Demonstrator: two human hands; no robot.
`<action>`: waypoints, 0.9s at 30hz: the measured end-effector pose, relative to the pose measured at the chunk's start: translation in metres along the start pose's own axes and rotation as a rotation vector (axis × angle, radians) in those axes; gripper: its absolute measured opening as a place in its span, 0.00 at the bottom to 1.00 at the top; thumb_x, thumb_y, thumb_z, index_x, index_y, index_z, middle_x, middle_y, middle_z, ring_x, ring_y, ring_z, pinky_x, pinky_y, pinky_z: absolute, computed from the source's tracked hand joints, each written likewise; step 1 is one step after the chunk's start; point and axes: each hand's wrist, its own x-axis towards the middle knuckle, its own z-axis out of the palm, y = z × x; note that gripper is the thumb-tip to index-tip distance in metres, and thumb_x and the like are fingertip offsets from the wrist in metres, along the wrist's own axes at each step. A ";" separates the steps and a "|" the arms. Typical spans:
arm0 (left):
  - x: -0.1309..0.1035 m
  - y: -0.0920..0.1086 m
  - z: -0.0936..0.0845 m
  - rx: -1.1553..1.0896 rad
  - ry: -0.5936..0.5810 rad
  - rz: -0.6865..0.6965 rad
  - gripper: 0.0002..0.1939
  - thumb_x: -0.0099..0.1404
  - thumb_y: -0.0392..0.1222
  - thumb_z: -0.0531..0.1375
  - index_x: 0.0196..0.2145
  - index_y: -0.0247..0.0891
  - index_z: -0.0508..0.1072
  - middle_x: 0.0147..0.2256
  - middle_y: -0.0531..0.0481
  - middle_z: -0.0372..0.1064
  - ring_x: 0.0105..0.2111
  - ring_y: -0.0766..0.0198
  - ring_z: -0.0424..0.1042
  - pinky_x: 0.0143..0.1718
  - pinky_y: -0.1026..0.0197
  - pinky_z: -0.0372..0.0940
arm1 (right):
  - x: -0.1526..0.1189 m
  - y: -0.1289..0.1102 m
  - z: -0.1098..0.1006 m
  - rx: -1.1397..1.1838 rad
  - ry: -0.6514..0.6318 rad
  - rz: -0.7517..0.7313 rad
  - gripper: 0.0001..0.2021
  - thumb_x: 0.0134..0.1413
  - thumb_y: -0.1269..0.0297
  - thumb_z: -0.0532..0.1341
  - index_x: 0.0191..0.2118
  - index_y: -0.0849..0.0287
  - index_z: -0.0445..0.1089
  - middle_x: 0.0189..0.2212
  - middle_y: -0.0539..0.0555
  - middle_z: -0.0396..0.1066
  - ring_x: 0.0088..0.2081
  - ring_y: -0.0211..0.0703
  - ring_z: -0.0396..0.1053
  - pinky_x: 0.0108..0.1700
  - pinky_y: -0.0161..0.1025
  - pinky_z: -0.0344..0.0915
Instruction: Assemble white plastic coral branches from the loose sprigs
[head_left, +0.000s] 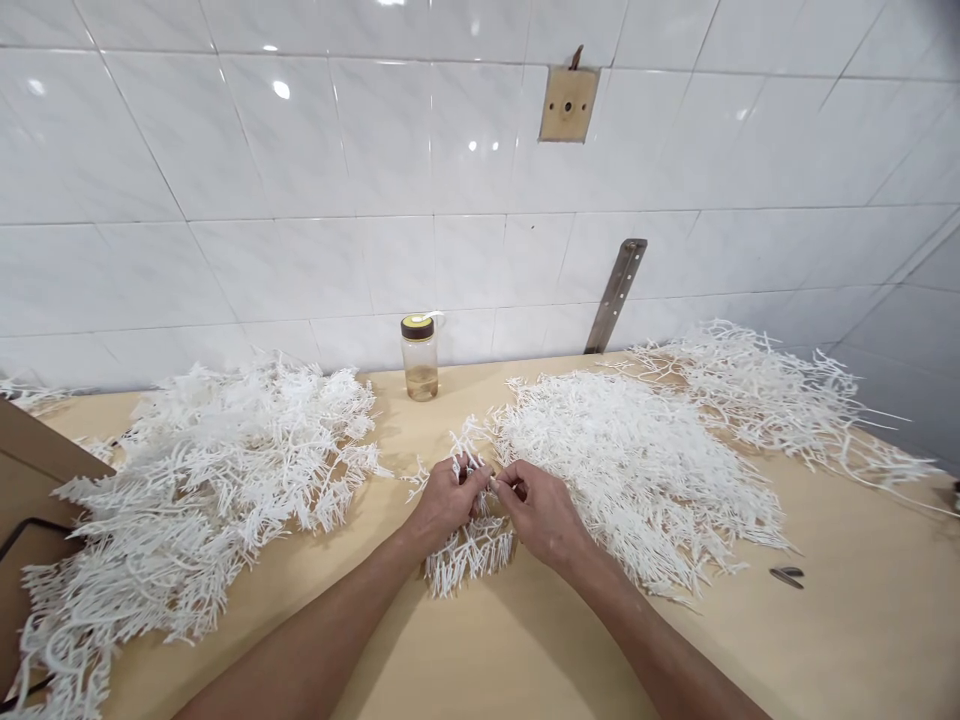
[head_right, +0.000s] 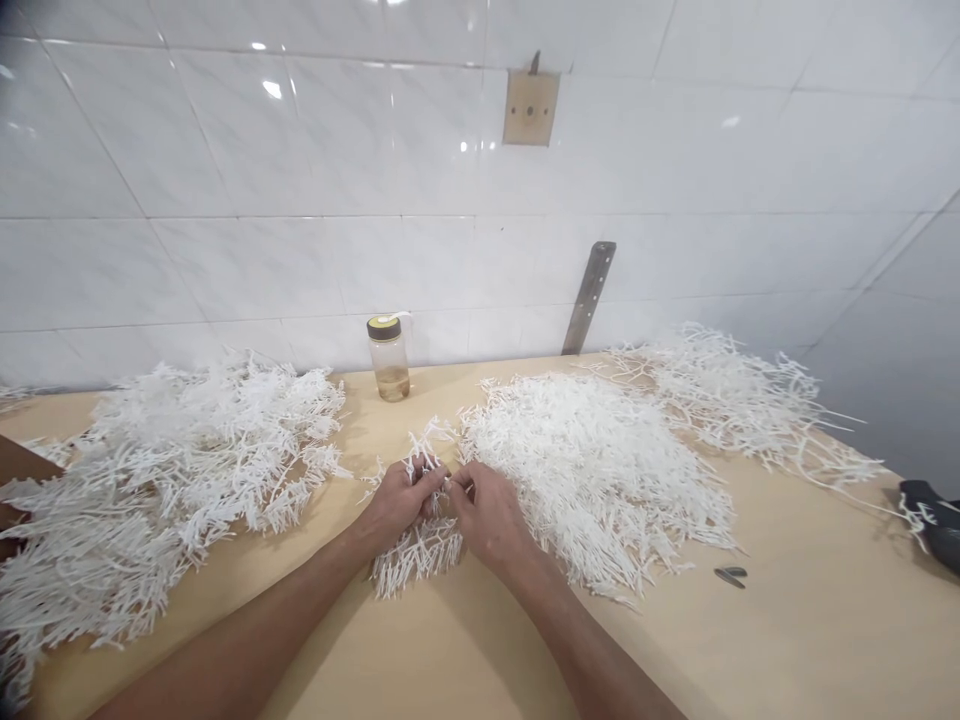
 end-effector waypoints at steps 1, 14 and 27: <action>0.000 0.001 0.000 -0.002 -0.002 -0.015 0.17 0.61 0.53 0.61 0.25 0.38 0.66 0.13 0.59 0.58 0.13 0.71 0.56 0.17 0.67 0.53 | 0.000 -0.001 0.000 0.013 -0.006 0.001 0.10 0.59 0.61 0.56 0.30 0.58 0.70 0.24 0.50 0.70 0.25 0.41 0.64 0.29 0.37 0.57; 0.007 -0.004 -0.004 -0.056 0.103 -0.036 0.16 0.60 0.52 0.63 0.25 0.39 0.64 0.15 0.60 0.58 0.14 0.71 0.58 0.17 0.67 0.54 | -0.005 -0.006 -0.001 0.095 -0.184 -0.190 0.09 0.61 0.65 0.55 0.29 0.57 0.66 0.24 0.49 0.68 0.27 0.39 0.62 0.31 0.37 0.58; 0.012 -0.009 -0.010 -0.225 0.023 -0.109 0.19 0.55 0.56 0.67 0.26 0.37 0.68 0.14 0.59 0.59 0.12 0.72 0.55 0.12 0.68 0.48 | 0.002 -0.004 -0.028 0.081 0.108 -0.056 0.10 0.58 0.56 0.60 0.33 0.57 0.70 0.26 0.52 0.73 0.26 0.41 0.69 0.29 0.37 0.64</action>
